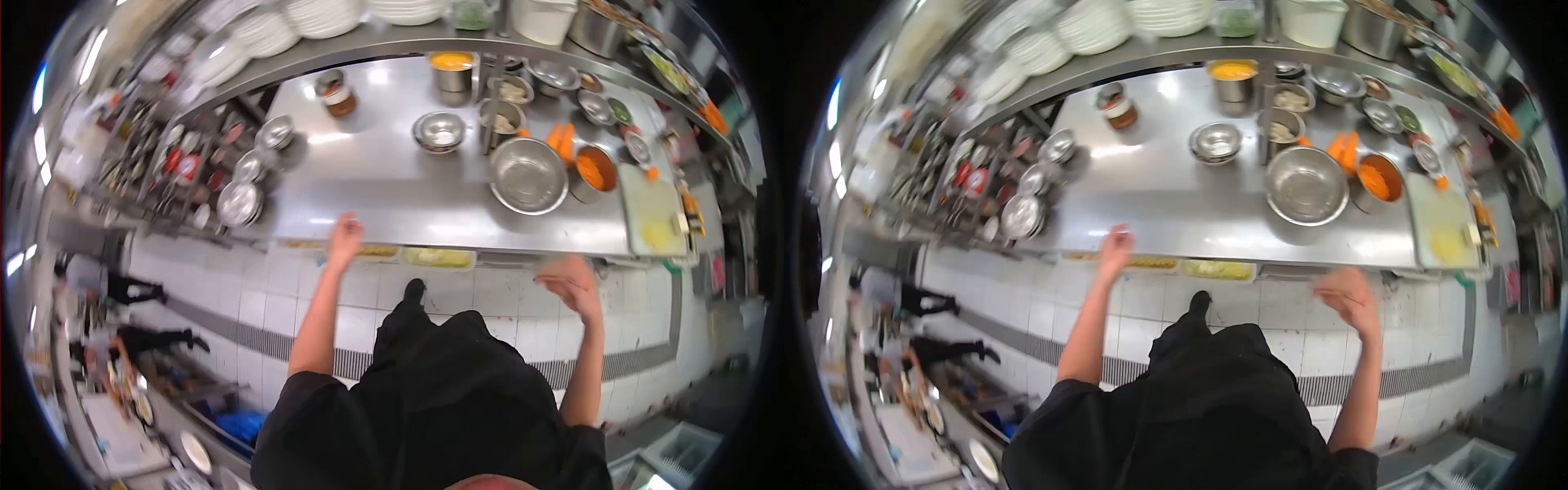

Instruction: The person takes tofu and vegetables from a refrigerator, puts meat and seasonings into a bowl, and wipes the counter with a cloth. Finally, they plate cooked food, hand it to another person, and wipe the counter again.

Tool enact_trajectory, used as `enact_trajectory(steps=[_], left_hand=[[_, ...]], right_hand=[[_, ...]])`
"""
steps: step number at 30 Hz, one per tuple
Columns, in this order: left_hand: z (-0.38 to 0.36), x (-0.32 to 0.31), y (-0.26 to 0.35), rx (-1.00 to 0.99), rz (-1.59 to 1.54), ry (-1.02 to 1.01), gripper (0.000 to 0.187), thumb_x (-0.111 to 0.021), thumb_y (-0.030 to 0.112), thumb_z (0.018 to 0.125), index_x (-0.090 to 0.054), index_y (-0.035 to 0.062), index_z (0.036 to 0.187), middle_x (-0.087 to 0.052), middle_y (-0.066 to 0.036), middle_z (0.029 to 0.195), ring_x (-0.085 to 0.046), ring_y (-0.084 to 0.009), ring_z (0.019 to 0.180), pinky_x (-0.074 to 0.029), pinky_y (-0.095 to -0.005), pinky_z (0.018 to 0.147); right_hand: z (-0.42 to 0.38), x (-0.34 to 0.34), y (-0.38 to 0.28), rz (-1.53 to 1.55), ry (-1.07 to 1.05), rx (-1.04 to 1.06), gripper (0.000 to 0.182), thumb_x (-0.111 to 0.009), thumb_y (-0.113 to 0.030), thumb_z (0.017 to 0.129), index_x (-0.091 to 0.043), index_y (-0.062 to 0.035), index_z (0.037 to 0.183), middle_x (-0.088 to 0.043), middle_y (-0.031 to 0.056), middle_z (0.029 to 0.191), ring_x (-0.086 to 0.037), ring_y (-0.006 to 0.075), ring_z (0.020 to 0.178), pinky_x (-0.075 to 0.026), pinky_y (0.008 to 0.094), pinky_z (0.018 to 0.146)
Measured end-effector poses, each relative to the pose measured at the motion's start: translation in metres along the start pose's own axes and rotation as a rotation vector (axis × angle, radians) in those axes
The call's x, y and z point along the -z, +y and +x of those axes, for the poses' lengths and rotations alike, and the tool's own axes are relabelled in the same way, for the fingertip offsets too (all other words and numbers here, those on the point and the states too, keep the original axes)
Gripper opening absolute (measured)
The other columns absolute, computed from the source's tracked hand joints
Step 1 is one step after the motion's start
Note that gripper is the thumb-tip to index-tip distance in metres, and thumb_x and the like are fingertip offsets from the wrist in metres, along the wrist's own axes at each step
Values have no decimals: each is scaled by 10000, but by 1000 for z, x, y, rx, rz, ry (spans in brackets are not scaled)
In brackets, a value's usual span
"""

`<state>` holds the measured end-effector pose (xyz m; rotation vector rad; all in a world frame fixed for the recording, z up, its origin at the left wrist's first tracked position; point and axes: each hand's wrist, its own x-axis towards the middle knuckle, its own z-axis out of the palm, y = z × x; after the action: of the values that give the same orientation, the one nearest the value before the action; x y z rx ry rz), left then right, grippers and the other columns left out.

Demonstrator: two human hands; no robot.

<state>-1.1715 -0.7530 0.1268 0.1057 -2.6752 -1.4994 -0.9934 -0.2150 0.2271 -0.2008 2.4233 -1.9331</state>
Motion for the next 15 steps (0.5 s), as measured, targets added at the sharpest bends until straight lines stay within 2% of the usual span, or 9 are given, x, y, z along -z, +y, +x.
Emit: enact_trajectory(steps=[1, 2, 3, 6, 8, 10, 11, 13, 15], left_hand=[[33, 19, -18, -27, 257, 53, 402, -630, 179, 926, -560, 90, 1311, -689, -79, 970, -652, -214, 892, -524, -358, 794], [72, 35, -68, -13, -57, 84, 412, -636, 168, 915, -555, 100, 1313, -674, -77, 930, -642, -224, 849, -523, -368, 760], [119, 54, -97, 3, 42, 77, 441, -645, 148, 901, -545, 89, 1326, -657, -79, 912, -619, -204, 818, -513, -364, 736], [218, 101, -121, 143, -53, 108, 659, -661, 99, 861, -414, 86, 1472, -637, -87, 920, -559, -150, 764, -485, -328, 698], [282, 130, -142, 278, -79, 83, 755, -653, 116, 849, -337, 105, 1535, -636, -105, 953, -569, -178, 786, -505, -348, 743], [334, 158, -182, 340, -102, 5, 798, -644, 119, 846, -293, 119, 1563, -629, -110, 949, -573, -192, 768, -518, -359, 727], [365, 164, -224, -149, 190, 211, 833, -630, 101, 844, -245, 139, 1581, -608, -103, 900, -550, -189, 684, -509, -356, 628], [397, 171, -247, -643, 479, 408, 869, -617, 84, 842, -196, 159, 1600, -586, -95, 850, -527, -186, 599, -500, -352, 530], [403, 194, -230, 311, -30, 52, 910, -591, 63, 842, -125, 182, 1614, -584, -122, 805, -513, -195, 500, -453, -350, 420]], right_hand=[[24, -16, -9, -319, -92, 170, 272, -658, -40, 749, -725, -56, 1012, -715, 40, 1004, -636, 199, 952, -476, 341, 888], [50, -32, -18, -574, -137, 358, 241, -709, -81, 741, -745, -83, 979, -722, 23, 1002, -637, 208, 983, -459, 365, 955], [71, -51, -20, -360, -118, 347, 222, -700, -92, 748, -742, -101, 966, -716, 15, 1025, -638, 217, 965, -469, 362, 939], [138, -100, 16, -624, -260, 41, 421, -653, -182, 887, -614, -173, 1306, -591, 69, 1365, -551, 307, 1265, -455, 367, 1041], [169, -163, 51, -706, 60, -274, 720, -726, -240, 819, -432, -176, 1473, -409, 115, 1526, -434, 425, 1356, -435, 423, 1076], [204, -211, 92, -771, 81, -131, 807, -721, -340, 832, -321, -259, 1528, -270, 124, 1600, -297, 498, 1416, -387, 539, 1106], [219, -229, 97, -794, 87, -87, 837, -719, -373, 836, -284, -286, 1546, -224, 127, 1624, -251, 523, 1436, -371, 577, 1116], [237, -264, 60, -1173, -309, -418, 635, -596, -372, 917, -362, -348, 1507, -192, 112, 1649, -205, 536, 1452, -325, 585, 1143], [238, -292, 93, -1068, -171, -518, 575, -574, -333, 923, -419, -336, 1476, -270, 94, 1618, -230, 569, 1427, -307, 638, 1128]])
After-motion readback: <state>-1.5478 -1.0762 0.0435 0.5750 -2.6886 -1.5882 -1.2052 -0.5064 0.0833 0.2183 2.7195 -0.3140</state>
